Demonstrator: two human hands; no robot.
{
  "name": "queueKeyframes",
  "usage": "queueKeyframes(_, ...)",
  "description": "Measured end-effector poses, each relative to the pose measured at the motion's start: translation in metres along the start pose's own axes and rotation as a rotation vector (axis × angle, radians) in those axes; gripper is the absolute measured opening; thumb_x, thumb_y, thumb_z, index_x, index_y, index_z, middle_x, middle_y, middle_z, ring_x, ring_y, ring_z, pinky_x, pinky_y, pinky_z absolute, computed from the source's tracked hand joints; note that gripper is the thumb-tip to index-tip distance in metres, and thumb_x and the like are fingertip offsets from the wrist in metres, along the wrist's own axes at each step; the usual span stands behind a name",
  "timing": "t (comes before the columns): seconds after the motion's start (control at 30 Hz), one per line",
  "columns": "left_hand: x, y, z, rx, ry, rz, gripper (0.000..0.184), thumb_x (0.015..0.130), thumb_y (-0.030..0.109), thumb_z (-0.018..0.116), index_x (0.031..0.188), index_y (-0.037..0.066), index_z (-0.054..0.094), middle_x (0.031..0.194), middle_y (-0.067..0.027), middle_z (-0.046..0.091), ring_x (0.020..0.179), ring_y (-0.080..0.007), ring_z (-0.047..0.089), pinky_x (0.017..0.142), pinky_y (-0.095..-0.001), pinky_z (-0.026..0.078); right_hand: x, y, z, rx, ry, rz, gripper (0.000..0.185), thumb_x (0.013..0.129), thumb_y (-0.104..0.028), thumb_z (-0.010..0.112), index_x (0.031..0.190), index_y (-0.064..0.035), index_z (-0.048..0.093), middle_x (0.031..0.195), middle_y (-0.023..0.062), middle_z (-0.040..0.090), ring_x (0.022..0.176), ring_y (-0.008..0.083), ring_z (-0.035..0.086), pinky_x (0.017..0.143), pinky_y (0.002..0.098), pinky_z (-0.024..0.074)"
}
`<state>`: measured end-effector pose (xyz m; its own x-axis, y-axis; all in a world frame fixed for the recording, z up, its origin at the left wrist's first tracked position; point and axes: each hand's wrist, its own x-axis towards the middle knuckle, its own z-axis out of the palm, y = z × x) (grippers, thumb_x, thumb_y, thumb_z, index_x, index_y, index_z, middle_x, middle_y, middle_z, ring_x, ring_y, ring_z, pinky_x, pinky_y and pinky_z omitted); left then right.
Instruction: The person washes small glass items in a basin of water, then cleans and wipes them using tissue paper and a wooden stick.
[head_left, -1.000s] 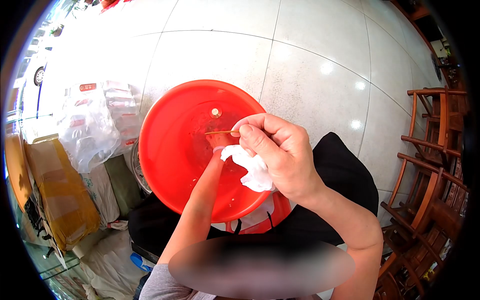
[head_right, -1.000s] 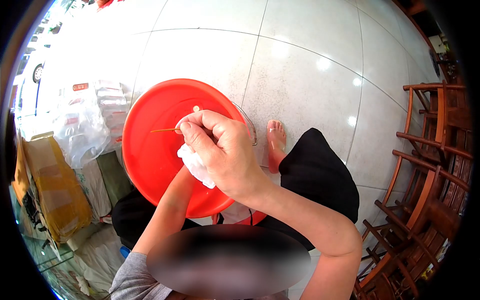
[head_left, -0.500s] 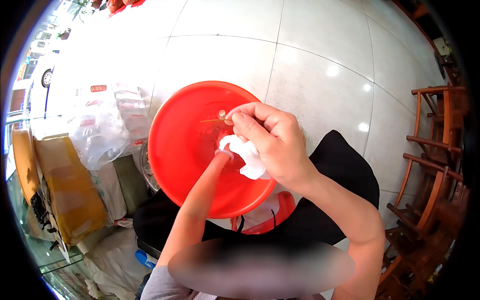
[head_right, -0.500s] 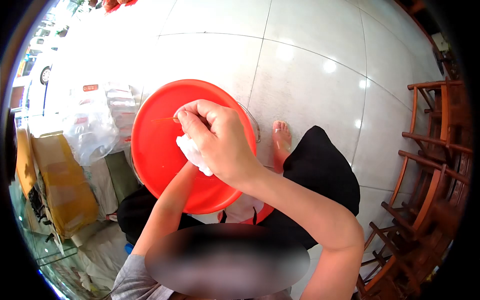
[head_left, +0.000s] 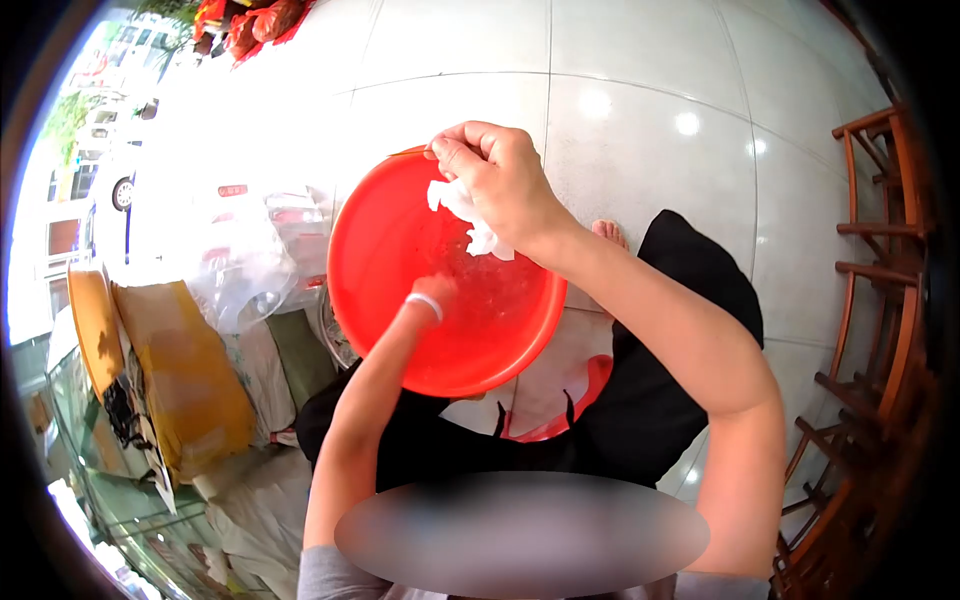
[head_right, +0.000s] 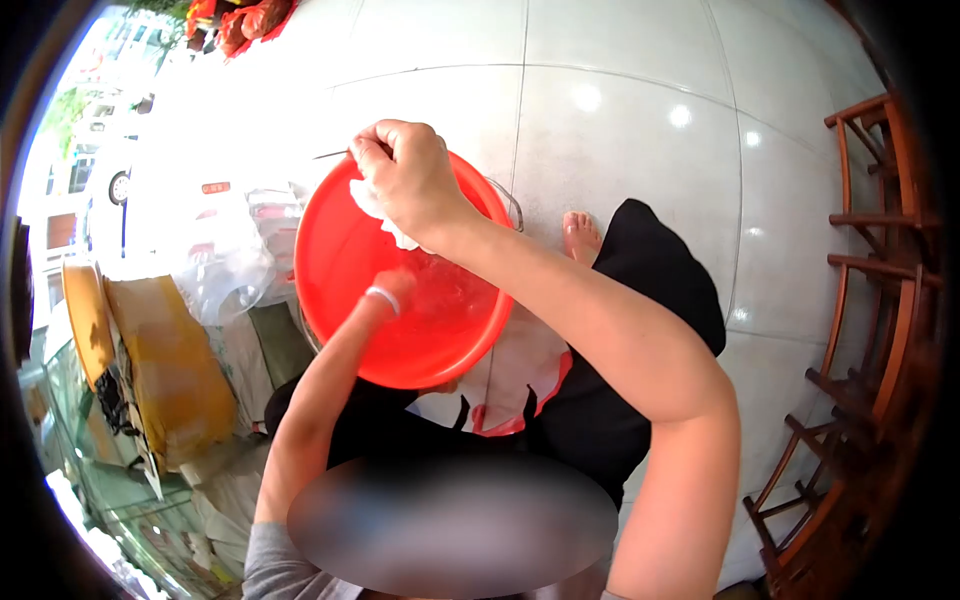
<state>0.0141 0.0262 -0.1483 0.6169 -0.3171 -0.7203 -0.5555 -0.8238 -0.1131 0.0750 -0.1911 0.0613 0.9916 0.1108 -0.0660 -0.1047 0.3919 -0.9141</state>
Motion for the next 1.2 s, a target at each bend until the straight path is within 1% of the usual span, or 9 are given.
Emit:
queueKeyframes(0.17,-0.009,-0.005,-0.015,-0.338,0.178,-0.12,0.04,0.067,0.039,0.069,0.085,0.004,0.062,0.087,-0.0205,0.063,0.084,-0.0365,0.061,0.073,-0.0431,0.05,-0.004,-0.001,-0.002,-0.143,0.019,-0.105,0.024,0.086,-0.014,0.051,0.074,0.0049,0.059,0.054,0.0075,0.054,0.048,0.0118,0.048,0.049,0.0286,0.0412)
queueKeyframes(0.37,-0.066,-0.014,-0.108,-1.663,0.266,0.125,0.019,0.068,0.009,0.065,0.082,-0.002,0.058,0.078,-0.0117,0.064,0.071,-0.0206,0.063,0.066,-0.0303,0.049,0.001,0.003,-0.005,-0.159,0.048,-0.17,0.022,0.086,-0.013,0.05,0.077,0.0055,0.06,0.054,0.0076,0.054,0.049,0.0113,0.05,0.05,0.0289,0.0432)
queueKeyframes(0.6,-0.02,-0.001,-0.026,-0.95,0.042,-0.088,0.019,0.076,0.008,0.057,0.09,-0.005,0.059,0.079,-0.0111,0.062,0.071,-0.021,0.063,0.066,-0.0317,0.052,0.001,-0.001,-0.003,-0.198,0.034,-0.234,0.022,0.084,-0.013,0.051,0.074,0.0045,0.06,0.059,0.0137,0.058,0.052,0.02,0.057,0.052,0.0326,0.0464)
queueKeyframes(0.67,-0.05,-0.01,-0.059,-1.833,0.006,-0.038,0.02,0.079,0.01,0.053,0.093,-0.004,0.061,0.081,-0.0115,0.063,0.069,-0.0216,0.062,0.065,-0.0358,0.052,0.0,0.002,-0.001,-0.107,-0.007,-0.154,0.023,0.085,-0.013,0.05,0.074,0.0047,0.06,0.06,0.0137,0.059,0.054,0.0186,0.057,0.056,0.0314,0.0465)
queueKeyframes(0.83,-0.054,-0.016,-0.069,-2.293,-0.129,0.25,0.02,0.08,0.011,0.054,0.096,0.0,0.059,0.084,-0.0108,0.063,0.069,-0.0216,0.062,0.064,-0.0359,0.052,0.002,0.001,-0.001,-0.204,0.002,-0.165,0.022,0.085,-0.011,0.049,0.074,0.0055,0.058,0.054,0.0108,0.055,0.049,0.0151,0.053,0.05,0.0308,0.0445)
queueKeyframes(0.9,-0.039,-0.018,-0.021,-2.409,-0.149,0.225,0.021,0.08,0.011,0.054,0.098,0.001,0.058,0.086,-0.0109,0.063,0.07,-0.0213,0.062,0.065,-0.0358,0.052,0.0,-0.003,0.004,-0.101,-0.052,0.006,0.019,0.087,-0.013,0.053,0.083,0.0043,0.061,0.06,-0.0013,0.05,0.053,0.0041,0.041,0.047,0.0204,0.036)
queueKeyframes(1.0,-0.005,-0.019,0.023,-1.072,0.168,0.045,0.027,0.075,0.012,0.06,0.099,0.002,0.057,0.074,-0.0097,0.062,0.06,-0.0172,0.057,0.052,-0.0325,0.046,-0.004,-0.006,0.01,-0.137,-0.046,-0.06,0.02,0.086,-0.012,0.051,0.077,0.005,0.059,0.057,0.0059,0.053,0.049,0.011,0.048,0.046,0.0266,0.04)
queueKeyframes(1.03,-0.008,-0.018,0.004,-1.067,0.161,0.058,0.027,0.075,0.012,0.06,0.099,0.002,0.057,0.074,-0.0097,0.062,0.06,-0.0172,0.057,0.052,-0.0325,0.046,-0.006,-0.005,0.01,-0.141,-0.023,-0.081,0.021,0.085,-0.011,0.05,0.075,0.0054,0.058,0.056,0.0095,0.055,0.047,0.0145,0.052,0.046,0.0298,0.042)
queueKeyframes(1.2,-0.09,-0.019,-0.11,-2.334,-0.048,0.217,0.019,0.082,0.013,0.054,0.096,0.001,0.057,0.066,-0.0037,0.051,0.047,-0.0109,0.039,0.043,-0.0267,0.035,-0.006,0.005,0.014,-0.117,-0.052,-0.117,0.022,0.085,-0.013,0.052,0.076,0.0058,0.058,0.056,0.0097,0.054,0.049,0.0142,0.051,0.05,0.0293,0.0422)
